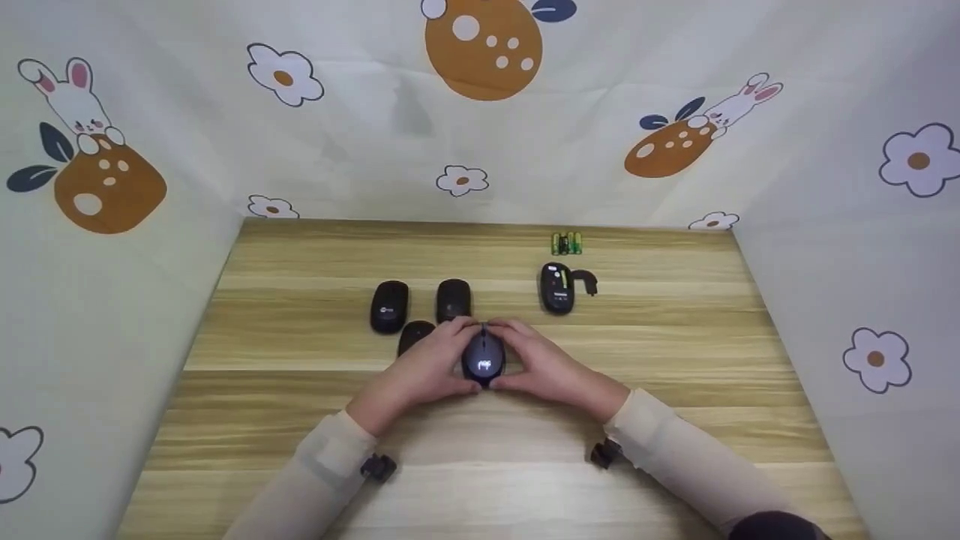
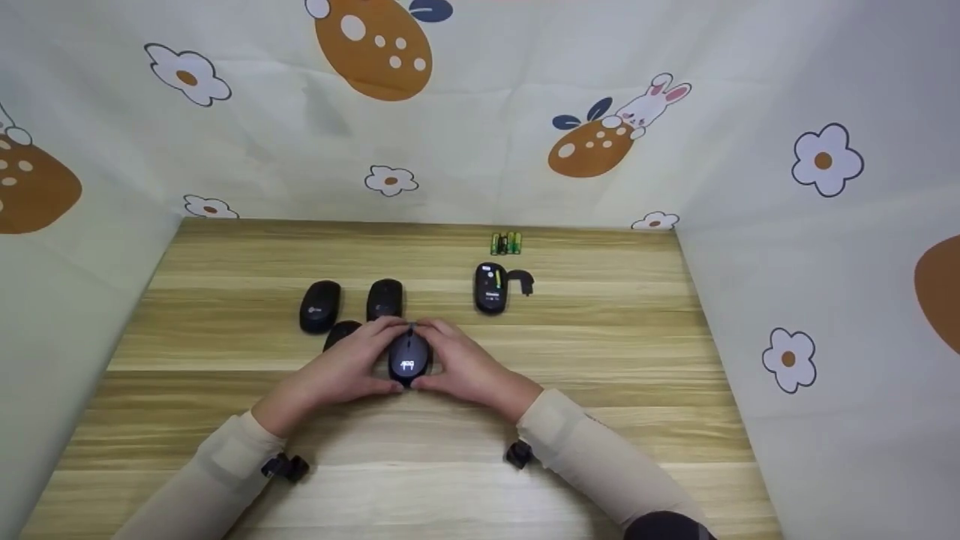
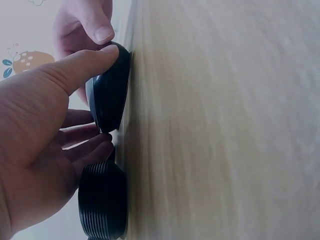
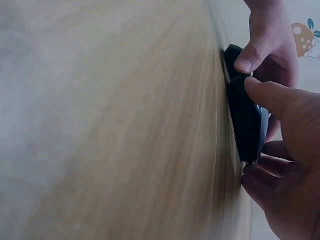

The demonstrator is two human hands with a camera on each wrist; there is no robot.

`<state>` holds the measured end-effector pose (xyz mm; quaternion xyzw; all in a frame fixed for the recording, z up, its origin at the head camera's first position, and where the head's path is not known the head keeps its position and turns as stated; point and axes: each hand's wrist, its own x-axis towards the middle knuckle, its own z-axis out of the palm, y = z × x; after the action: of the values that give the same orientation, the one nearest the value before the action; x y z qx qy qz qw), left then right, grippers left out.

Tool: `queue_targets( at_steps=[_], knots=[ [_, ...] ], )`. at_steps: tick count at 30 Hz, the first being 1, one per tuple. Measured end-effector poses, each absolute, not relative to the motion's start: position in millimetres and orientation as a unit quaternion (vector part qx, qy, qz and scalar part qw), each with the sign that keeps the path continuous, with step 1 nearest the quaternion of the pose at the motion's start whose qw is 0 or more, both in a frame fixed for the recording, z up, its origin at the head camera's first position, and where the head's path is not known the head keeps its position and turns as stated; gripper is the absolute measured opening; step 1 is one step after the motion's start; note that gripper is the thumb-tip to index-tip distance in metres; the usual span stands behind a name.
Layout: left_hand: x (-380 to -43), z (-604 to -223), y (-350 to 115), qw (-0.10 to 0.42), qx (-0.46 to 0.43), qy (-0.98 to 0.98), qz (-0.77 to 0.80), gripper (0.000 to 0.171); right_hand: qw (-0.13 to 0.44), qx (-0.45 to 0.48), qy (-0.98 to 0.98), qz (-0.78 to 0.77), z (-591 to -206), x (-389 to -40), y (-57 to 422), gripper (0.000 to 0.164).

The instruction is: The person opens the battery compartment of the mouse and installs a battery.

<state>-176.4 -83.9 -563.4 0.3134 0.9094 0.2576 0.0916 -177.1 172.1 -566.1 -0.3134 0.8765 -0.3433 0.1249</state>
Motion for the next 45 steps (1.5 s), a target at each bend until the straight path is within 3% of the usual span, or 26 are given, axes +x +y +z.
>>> queue_targets(
  at_steps=[12, 32, 45],
  knots=[
    [-178, -564, -83, 0.084, 0.313, 0.907, 0.27, 0.097, 0.125, -0.319, 0.877, -0.336, -566, -179, 168, 0.094],
    [-176, -565, -78, 0.104, 0.3, 0.889, 0.329, 0.09, 0.117, -0.334, 0.851, -0.389, -574, -178, 189, 0.086],
    [-176, -568, -79, 0.054, 0.324, 0.863, 0.384, 0.062, 0.056, -0.323, 0.845, -0.421, -575, -175, 190, 0.068]
  ],
)
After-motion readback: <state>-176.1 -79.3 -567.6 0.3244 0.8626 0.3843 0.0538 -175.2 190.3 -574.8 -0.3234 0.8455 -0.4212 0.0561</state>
